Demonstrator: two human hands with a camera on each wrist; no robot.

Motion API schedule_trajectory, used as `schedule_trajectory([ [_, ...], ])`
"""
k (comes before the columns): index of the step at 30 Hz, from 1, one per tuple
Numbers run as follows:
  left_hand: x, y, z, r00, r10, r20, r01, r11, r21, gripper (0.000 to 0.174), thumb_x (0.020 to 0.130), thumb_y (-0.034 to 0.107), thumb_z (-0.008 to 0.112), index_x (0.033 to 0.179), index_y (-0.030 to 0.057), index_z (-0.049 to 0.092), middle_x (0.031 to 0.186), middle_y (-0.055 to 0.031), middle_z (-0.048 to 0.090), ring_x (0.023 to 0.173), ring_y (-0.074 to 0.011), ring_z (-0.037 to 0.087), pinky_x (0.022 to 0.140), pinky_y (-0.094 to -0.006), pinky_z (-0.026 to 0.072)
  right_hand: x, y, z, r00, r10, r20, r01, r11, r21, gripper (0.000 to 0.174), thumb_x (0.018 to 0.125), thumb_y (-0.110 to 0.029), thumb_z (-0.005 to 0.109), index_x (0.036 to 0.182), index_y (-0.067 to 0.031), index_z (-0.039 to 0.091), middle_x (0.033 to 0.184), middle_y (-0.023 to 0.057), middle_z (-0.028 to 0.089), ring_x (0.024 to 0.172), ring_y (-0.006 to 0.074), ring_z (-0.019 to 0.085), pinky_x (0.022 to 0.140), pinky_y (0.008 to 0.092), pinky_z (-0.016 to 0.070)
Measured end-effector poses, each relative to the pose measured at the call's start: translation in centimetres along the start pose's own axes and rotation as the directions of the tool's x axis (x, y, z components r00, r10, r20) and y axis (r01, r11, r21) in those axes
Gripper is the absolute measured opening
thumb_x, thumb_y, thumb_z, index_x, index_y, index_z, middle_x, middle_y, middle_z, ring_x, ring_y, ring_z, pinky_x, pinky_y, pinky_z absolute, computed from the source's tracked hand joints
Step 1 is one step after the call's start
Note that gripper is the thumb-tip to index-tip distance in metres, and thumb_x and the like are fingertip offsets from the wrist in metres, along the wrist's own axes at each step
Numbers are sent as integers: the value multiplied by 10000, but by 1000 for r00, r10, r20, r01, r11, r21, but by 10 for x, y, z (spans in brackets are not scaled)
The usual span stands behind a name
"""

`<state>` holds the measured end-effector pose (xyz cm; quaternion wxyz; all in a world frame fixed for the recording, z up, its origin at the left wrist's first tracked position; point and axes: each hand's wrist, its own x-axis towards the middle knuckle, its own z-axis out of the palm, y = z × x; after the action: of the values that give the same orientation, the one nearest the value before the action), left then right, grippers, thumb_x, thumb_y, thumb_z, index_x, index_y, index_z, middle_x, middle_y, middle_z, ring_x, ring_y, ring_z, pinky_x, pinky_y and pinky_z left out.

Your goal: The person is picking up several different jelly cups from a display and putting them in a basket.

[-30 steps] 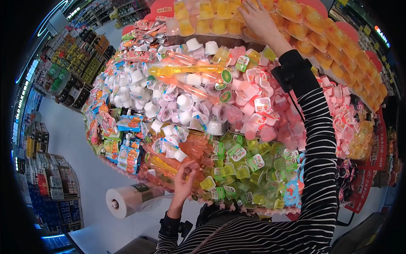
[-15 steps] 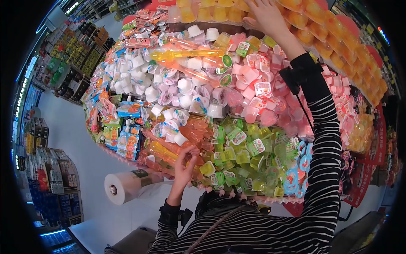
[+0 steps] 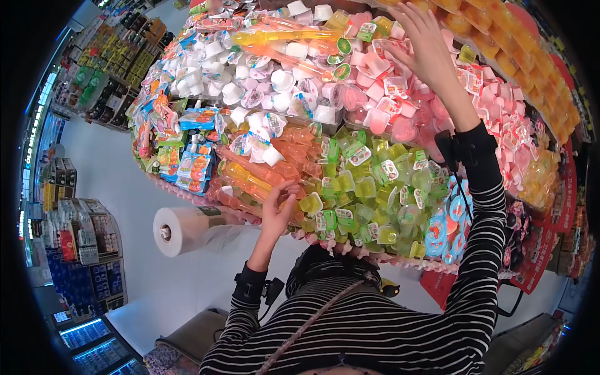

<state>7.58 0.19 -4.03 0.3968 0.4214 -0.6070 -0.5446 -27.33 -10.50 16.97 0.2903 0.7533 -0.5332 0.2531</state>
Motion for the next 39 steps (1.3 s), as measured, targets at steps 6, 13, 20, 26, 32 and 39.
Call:
schedule_trajectory([
  [6, -4, 1, 1, 1000, 17, 15, -18, 1000, 23, 303, 876, 13, 508, 1179, 3, 505, 1084, -91, 575, 1018, -161, 564, 885, -288, 449, -30, -8, 1, 1000, 11, -19, -9, 994, 107, 602, 771, -294, 669, 1286, -96, 430, 1301, 157, 433, 1234, 327, 365, 1041, 449, 287],
  [13, -3, 1, 2, 998, 11, 60, -12, 1000, 8, 306, 877, 16, 507, 1183, 12, 503, 1086, -94, 570, 1017, -160, 565, 890, -287, 449, -61, -55, -23, 997, 57, 49, -68, 959, 276, 628, 754, -284, 686, 1287, -78, 427, 1314, 166, 421, 1230, 334, 378, 1037, 442, 301],
  [20, 0, -5, 0, 997, 32, 73, -31, 999, -18, 298, 884, 39, 508, 1180, 13, 504, 1071, -97, 581, 1014, -163, 566, 889, -286, 447, -95, -97, -31, 968, 80, 236, -170, 905, 390, 676, 732, -251, 707, 1302, -59, 398, 1332, 177, 394, 1257, 332, 351, 1054, 446, 277],
  [26, 5, -4, -4, 994, 66, 82, -61, 997, -57, 291, 890, 58, 510, 1174, -5, 504, 1080, -94, 581, 1028, -157, 557, 891, -283, 442, -118, -119, -35, 919, 140, 367, -302, 850, 432, 677, 744, -262, 699, 1309, -54, 389, 1332, 180, 390, 1268, 334, 332, 1077, 446, 236],
  [32, 10, -9, -8, 995, 67, 80, -61, 996, -71, 288, 892, 64, 512, 1172, -2, 510, 1089, -93, 582, 1032, -153, 554, 896, -277, 435, -140, -135, -28, 926, 139, 352, -298, 842, 450, 691, 732, -250, 712, 1310, -52, 389, 1334, 180, 387, 1269, 333, 332, 1077, 459, 238],
  [39, 9, -12, -12, 998, 25, 60, -21, 997, -73, 289, 896, 76, 514, 1177, 8, 509, 1081, -88, 586, 1020, -147, 557, 894, -273, 433, -158, -152, -18, 917, 145, 371, -329, 801, 501, 705, 708, -216, 737, 1302, -47, 397, 1326, 178, 397, 1257, 333, 355, 1066, 461, 262],
])
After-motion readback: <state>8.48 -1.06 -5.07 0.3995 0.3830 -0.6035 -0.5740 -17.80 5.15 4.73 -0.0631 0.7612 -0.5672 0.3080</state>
